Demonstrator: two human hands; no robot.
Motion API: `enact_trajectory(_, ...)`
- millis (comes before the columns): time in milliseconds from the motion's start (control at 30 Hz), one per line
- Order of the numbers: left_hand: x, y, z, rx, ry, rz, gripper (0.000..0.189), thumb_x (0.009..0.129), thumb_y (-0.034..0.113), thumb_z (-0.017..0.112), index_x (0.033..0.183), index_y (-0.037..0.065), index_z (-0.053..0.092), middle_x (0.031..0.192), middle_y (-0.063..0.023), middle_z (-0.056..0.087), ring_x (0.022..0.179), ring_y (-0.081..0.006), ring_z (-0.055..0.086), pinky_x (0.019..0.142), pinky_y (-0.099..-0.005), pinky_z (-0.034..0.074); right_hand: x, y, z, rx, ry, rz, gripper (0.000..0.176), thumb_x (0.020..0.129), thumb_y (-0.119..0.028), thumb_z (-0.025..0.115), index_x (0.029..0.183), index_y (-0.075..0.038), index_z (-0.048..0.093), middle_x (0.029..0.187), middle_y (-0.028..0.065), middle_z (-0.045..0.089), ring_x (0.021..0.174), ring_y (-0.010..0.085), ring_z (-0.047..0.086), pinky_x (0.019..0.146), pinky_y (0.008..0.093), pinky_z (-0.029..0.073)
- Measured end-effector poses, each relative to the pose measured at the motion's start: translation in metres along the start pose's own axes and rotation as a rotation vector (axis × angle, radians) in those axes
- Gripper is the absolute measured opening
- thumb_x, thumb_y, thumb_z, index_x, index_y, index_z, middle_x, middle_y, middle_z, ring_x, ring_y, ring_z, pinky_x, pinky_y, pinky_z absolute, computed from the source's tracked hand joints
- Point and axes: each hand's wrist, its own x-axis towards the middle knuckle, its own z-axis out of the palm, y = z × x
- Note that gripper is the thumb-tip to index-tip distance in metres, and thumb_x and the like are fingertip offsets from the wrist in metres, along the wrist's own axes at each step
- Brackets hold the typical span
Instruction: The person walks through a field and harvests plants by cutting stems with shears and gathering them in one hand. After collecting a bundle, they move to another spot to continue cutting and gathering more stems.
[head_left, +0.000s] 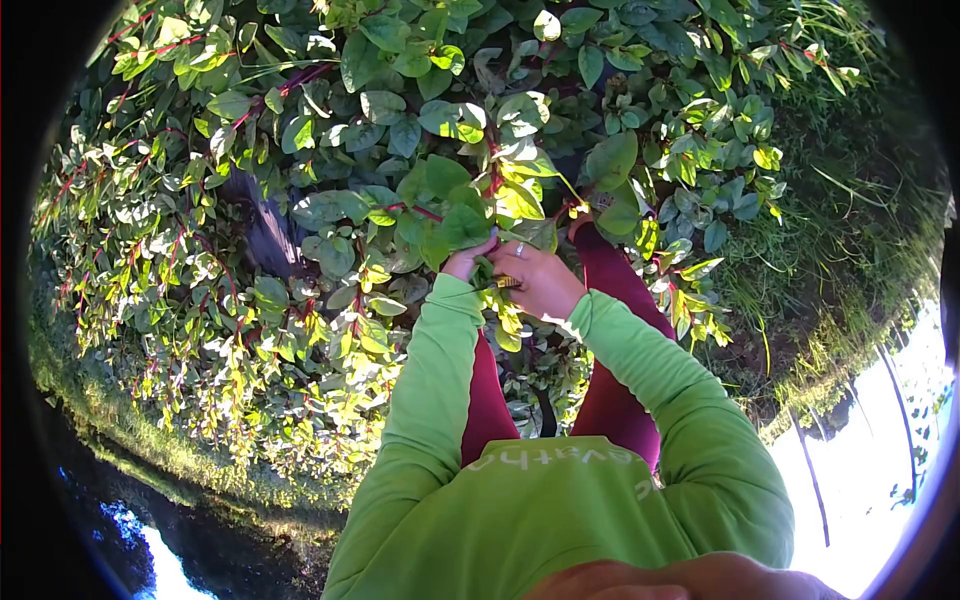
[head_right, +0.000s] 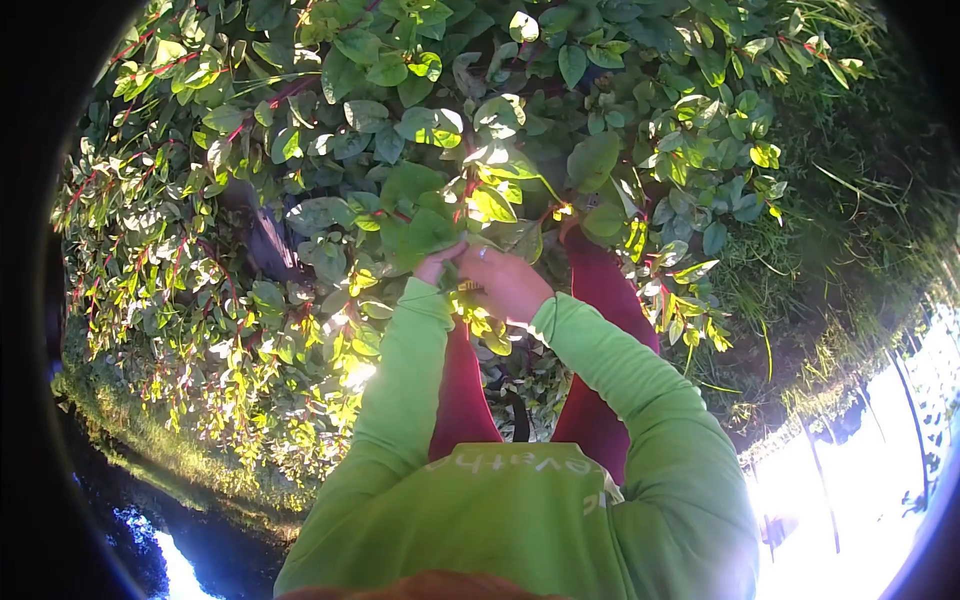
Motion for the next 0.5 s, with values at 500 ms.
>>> enact_trajectory(500, -0.040, -0.010, -0.050, -0.225, -0.501, -0.207, 0.023, 0.091, 0.028, 0.058, 0.087, 0.005, 0.055, 0.060, -0.0006, 0.045, 0.051, -0.0128, 0.042, 0.056, -0.0312, 0.039, 0.131, 0.160, -0.026, -0.619, -0.176, 0.548, 0.033, 0.086, -0.027, 0.058, 0.117, -0.015, 0.058, 0.111, 0.0141, 0.061, 0.104, 0.0328, 0.060, 0.086, 0.0449, 0.049)
